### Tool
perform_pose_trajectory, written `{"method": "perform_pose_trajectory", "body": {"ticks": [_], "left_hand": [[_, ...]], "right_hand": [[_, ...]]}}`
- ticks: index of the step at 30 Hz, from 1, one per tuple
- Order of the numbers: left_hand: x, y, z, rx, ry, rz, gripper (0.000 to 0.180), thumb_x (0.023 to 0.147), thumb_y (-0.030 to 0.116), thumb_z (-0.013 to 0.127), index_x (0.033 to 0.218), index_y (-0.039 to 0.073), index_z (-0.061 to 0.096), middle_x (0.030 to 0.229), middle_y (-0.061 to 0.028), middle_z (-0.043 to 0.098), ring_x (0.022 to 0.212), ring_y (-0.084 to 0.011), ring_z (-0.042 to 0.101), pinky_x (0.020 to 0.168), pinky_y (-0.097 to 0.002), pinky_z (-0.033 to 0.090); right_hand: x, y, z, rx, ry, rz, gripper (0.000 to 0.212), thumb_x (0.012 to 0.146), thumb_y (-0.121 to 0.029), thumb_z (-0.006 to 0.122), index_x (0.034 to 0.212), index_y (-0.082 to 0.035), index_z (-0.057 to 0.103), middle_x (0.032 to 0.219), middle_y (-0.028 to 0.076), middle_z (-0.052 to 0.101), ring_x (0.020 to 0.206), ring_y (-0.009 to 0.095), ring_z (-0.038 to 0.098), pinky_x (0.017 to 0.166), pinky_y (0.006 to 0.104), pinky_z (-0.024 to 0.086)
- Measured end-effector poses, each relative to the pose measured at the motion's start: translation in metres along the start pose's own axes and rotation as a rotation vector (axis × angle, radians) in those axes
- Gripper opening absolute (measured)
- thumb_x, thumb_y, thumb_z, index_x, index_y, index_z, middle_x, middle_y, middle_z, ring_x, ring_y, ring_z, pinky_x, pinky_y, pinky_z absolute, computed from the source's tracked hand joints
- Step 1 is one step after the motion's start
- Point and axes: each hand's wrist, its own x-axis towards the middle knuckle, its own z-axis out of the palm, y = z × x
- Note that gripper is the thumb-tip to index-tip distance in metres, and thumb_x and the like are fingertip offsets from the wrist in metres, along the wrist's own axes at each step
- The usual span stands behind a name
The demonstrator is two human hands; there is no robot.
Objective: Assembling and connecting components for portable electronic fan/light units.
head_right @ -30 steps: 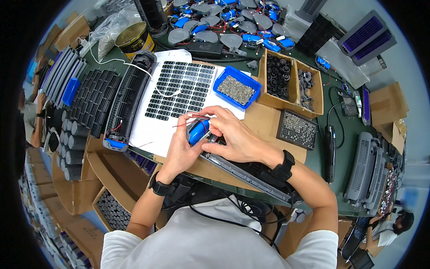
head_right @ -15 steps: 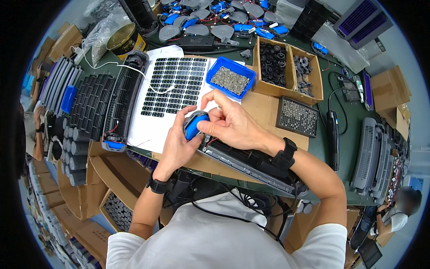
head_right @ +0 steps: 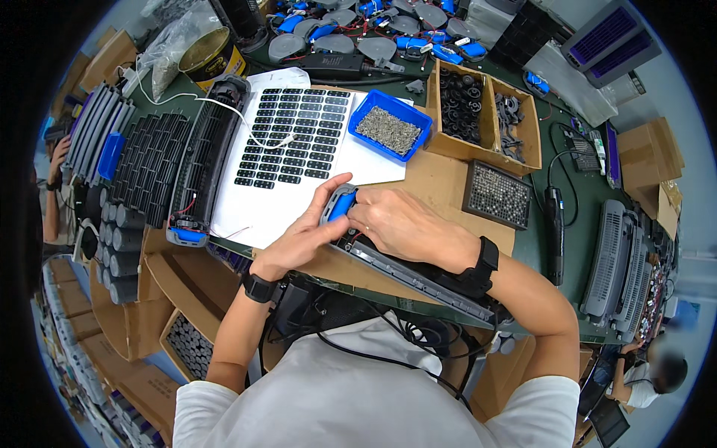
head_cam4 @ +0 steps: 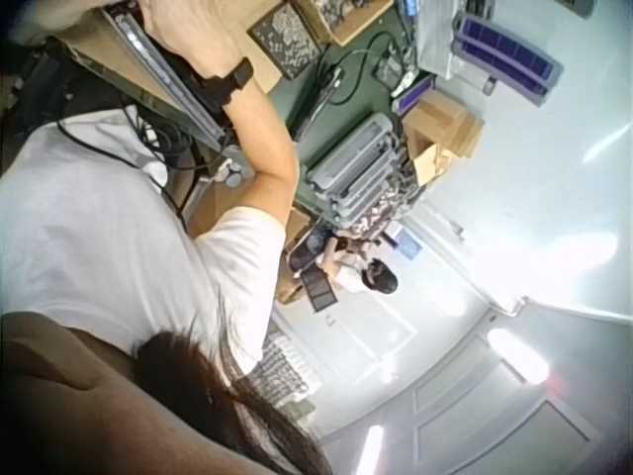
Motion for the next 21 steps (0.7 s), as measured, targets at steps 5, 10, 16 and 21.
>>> {"method": "perform_pose_trajectory", "body": {"ticks": [5, 10, 16, 21], "left_hand": [[0.0, -0.014, -0.01, 0.07, -0.068, 0.171, 0.069, 0.102, 0.053, 0.034, 0.151, 0.006, 0.022, 0.145, -0.0169, 0.03, 0.139, -0.0281, 0.029, 0.114, -0.0405, 0.025], [0.003, -0.01, -0.008, 0.176, -0.062, 0.223, 0.075, 0.099, 0.059, 0.03, 0.151, 0.006, 0.022, 0.144, -0.0167, 0.033, 0.139, -0.0309, 0.03, 0.115, -0.0416, 0.024], [0.004, -0.011, -0.007, 0.175, -0.062, 0.195, 0.078, 0.098, 0.063, 0.032, 0.152, 0.007, 0.022, 0.143, -0.0171, 0.034, 0.137, -0.0319, 0.033, 0.113, -0.0425, 0.027], [0.001, -0.006, -0.007, 0.119, -0.098, 0.115, 0.103, 0.075, 0.052, 0.076, 0.152, 0.01, 0.021, 0.14, -0.0161, 0.037, 0.131, -0.033, 0.039, 0.11, -0.0425, 0.032]], "right_hand": [[-0.002, 0.002, 0.0, 0.019, -0.007, -0.024, 0.013, 0.083, -0.006, 0.069, 0.092, 0.002, 0.069, 0.079, 0.015, 0.06, 0.07, 0.033, 0.06, 0.063, 0.0412, 0.048], [-0.003, 0.001, -0.001, -0.024, -0.043, -0.026, 0.014, 0.082, -0.007, 0.07, 0.093, 0.001, 0.068, 0.082, 0.015, 0.059, 0.068, 0.033, 0.06, 0.061, 0.0413, 0.049], [-0.001, -0.006, 0.0, -0.185, -0.099, -0.033, 0.009, 0.083, -0.009, 0.067, 0.085, -0.001, 0.064, 0.082, 0.015, 0.057, 0.067, 0.033, 0.061, 0.058, 0.0422, 0.049], [-0.003, -0.011, 0.0, -0.214, -0.125, -0.005, 0.009, 0.082, -0.008, 0.066, 0.088, -0.001, 0.066, 0.082, 0.014, 0.058, 0.067, 0.033, 0.061, 0.057, 0.0424, 0.048]]}}
